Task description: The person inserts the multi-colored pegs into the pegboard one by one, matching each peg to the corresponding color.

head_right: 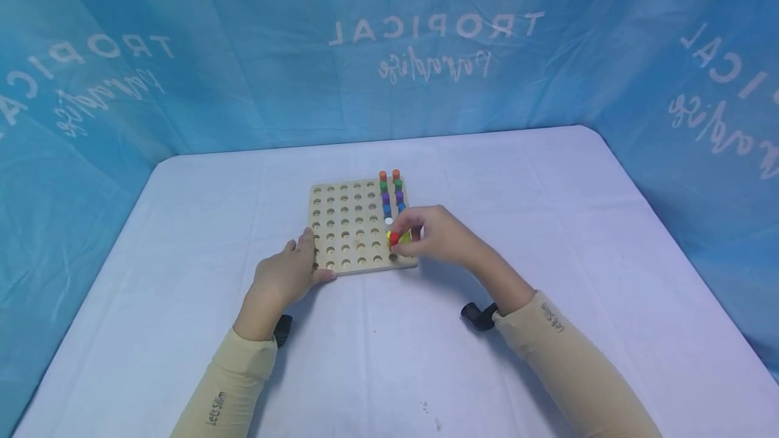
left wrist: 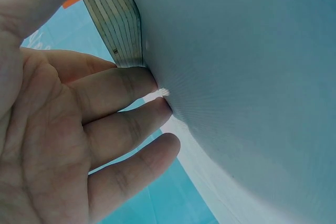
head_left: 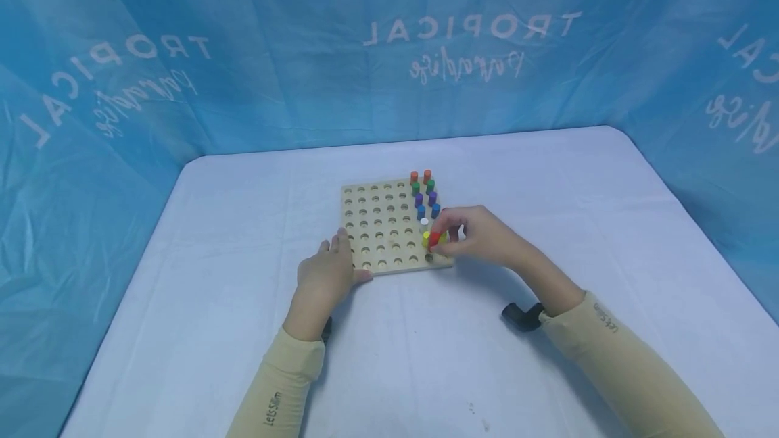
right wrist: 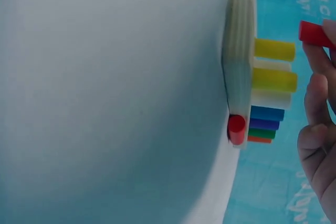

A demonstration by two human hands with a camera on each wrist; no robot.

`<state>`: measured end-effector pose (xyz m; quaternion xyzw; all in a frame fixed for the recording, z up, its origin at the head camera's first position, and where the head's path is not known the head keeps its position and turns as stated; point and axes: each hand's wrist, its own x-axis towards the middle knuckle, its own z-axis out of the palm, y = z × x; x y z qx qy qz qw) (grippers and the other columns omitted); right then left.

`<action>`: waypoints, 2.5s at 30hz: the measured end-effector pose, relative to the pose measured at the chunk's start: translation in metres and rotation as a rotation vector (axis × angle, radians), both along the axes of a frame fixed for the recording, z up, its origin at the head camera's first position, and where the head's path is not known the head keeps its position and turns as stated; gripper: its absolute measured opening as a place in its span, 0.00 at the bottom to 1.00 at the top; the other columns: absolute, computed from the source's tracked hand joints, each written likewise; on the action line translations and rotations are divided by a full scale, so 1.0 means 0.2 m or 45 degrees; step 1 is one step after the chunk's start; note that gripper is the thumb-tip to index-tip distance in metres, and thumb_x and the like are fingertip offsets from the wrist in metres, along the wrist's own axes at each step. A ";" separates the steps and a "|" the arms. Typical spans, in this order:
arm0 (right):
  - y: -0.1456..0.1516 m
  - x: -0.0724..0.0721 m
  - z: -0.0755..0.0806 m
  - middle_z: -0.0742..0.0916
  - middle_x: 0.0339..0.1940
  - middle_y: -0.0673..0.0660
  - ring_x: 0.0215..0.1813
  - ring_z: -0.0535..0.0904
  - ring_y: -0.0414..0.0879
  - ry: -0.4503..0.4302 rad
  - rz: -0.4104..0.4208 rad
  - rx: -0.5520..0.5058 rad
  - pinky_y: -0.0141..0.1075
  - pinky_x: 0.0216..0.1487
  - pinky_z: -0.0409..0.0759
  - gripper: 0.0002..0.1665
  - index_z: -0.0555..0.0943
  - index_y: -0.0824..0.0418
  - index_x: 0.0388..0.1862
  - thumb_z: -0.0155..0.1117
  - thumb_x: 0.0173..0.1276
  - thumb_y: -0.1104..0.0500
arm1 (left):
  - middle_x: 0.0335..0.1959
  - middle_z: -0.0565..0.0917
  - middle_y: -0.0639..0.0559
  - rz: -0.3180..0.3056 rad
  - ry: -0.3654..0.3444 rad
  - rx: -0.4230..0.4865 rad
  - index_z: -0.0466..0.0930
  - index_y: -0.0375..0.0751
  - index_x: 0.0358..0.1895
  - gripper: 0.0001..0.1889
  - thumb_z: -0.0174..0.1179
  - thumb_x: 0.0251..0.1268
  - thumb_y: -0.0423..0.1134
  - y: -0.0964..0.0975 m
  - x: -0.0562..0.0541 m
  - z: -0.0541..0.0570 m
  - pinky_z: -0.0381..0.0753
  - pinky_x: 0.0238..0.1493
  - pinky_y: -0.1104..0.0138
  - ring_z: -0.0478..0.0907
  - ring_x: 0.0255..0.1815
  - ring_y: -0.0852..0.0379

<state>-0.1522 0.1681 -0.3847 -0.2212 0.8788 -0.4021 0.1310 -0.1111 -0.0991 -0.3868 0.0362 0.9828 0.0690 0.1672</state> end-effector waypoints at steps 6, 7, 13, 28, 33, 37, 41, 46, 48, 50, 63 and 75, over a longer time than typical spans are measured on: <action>-0.02 0.02 -0.01 0.88 0.35 0.44 0.34 0.78 0.45 -0.012 0.018 0.065 0.33 0.34 0.78 0.08 0.86 0.47 0.34 0.76 0.58 0.59 | 0.76 0.64 0.37 0.005 -0.008 0.010 0.47 0.31 0.78 0.53 0.60 0.63 0.62 0.00 0.00 -0.01 0.77 0.61 0.43 0.60 0.77 0.40; -0.02 0.02 -0.01 0.88 0.35 0.44 0.35 0.78 0.45 -0.011 0.019 0.074 0.33 0.34 0.78 0.08 0.86 0.47 0.34 0.76 0.58 0.59 | 0.76 0.64 0.37 0.004 -0.006 0.010 0.47 0.31 0.78 0.52 0.60 0.63 0.62 0.00 0.00 -0.01 0.77 0.61 0.43 0.60 0.77 0.40; -0.04 0.02 -0.02 0.88 0.34 0.41 0.40 0.79 0.42 0.043 0.039 0.149 0.36 0.44 0.78 0.09 0.86 0.45 0.32 0.77 0.56 0.58 | 0.75 0.64 0.37 0.005 -0.004 0.002 0.47 0.30 0.78 0.53 0.60 0.63 0.63 0.00 0.00 0.00 0.78 0.60 0.43 0.61 0.77 0.39; -0.06 0.01 -0.04 0.85 0.33 0.45 0.41 0.76 0.46 0.090 0.047 0.306 0.37 0.43 0.75 0.09 0.86 0.45 0.30 0.80 0.54 0.56 | 0.75 0.65 0.37 0.008 0.004 0.009 0.48 0.30 0.78 0.53 0.61 0.62 0.63 -0.01 -0.01 -0.01 0.78 0.59 0.43 0.61 0.77 0.39; -0.07 0.02 -0.03 0.84 0.35 0.47 0.42 0.76 0.46 0.118 0.043 0.393 0.37 0.44 0.75 0.09 0.86 0.44 0.30 0.79 0.55 0.55 | 0.75 0.65 0.37 0.009 0.011 0.010 0.48 0.30 0.78 0.53 0.61 0.62 0.63 -0.01 -0.01 -0.01 0.79 0.59 0.42 0.62 0.77 0.39; -0.08 0.02 -0.03 0.85 0.36 0.45 0.42 0.76 0.45 0.159 0.047 0.448 0.37 0.44 0.76 0.09 0.86 0.43 0.32 0.79 0.55 0.55 | 0.75 0.65 0.37 0.008 0.009 0.006 0.48 0.30 0.78 0.53 0.61 0.62 0.63 -0.01 0.00 -0.01 0.79 0.58 0.43 0.61 0.77 0.40; -0.08 0.03 -0.02 0.86 0.36 0.43 0.41 0.77 0.44 0.186 0.062 0.448 0.36 0.43 0.76 0.10 0.87 0.43 0.35 0.79 0.55 0.55 | 0.75 0.65 0.37 0.000 0.006 -0.006 0.48 0.30 0.78 0.53 0.60 0.62 0.63 0.00 0.00 -0.01 0.79 0.58 0.44 0.61 0.77 0.40; -0.05 0.02 -0.02 0.86 0.37 0.42 0.41 0.77 0.43 0.154 0.052 0.380 0.36 0.43 0.77 0.11 0.88 0.43 0.37 0.78 0.56 0.55 | 0.75 0.65 0.37 -0.005 0.003 -0.012 0.48 0.30 0.78 0.53 0.59 0.62 0.64 0.00 0.00 0.00 0.80 0.58 0.44 0.61 0.77 0.40; -0.04 0.01 0.00 0.87 0.38 0.42 0.42 0.78 0.43 0.132 0.045 0.342 0.36 0.44 0.78 0.11 0.88 0.43 0.39 0.78 0.57 0.54 | 0.75 0.65 0.37 -0.006 0.005 -0.012 0.48 0.30 0.78 0.53 0.59 0.62 0.64 0.00 0.00 0.00 0.80 0.58 0.45 0.62 0.77 0.40; -0.02 0.01 0.01 0.88 0.39 0.42 0.43 0.78 0.43 0.121 0.039 0.316 0.37 0.45 0.79 0.12 0.88 0.43 0.40 0.77 0.57 0.54 | 0.75 0.65 0.37 -0.005 0.008 -0.009 0.48 0.30 0.78 0.53 0.60 0.62 0.63 0.00 0.00 0.00 0.80 0.58 0.45 0.62 0.77 0.40; 0.10 -0.10 0.01 0.88 0.46 0.52 0.45 0.78 0.49 0.064 -0.313 0.348 0.39 0.42 0.80 0.11 0.85 0.52 0.49 0.66 0.69 0.53 | 0.75 0.65 0.36 -0.005 0.003 -0.008 0.48 0.30 0.78 0.52 0.59 0.63 0.63 0.01 0.01 0.02 0.80 0.57 0.45 0.62 0.77 0.40; 0.04 -0.21 -0.04 0.87 0.50 0.58 0.51 0.82 0.52 -0.083 -0.345 0.630 0.48 0.53 0.82 0.23 0.81 0.59 0.58 0.67 0.68 0.50 | 0.76 0.64 0.37 0.000 -0.016 -0.005 0.47 0.30 0.78 0.53 0.59 0.63 0.63 0.00 0.00 0.01 0.78 0.60 0.44 0.60 0.77 0.40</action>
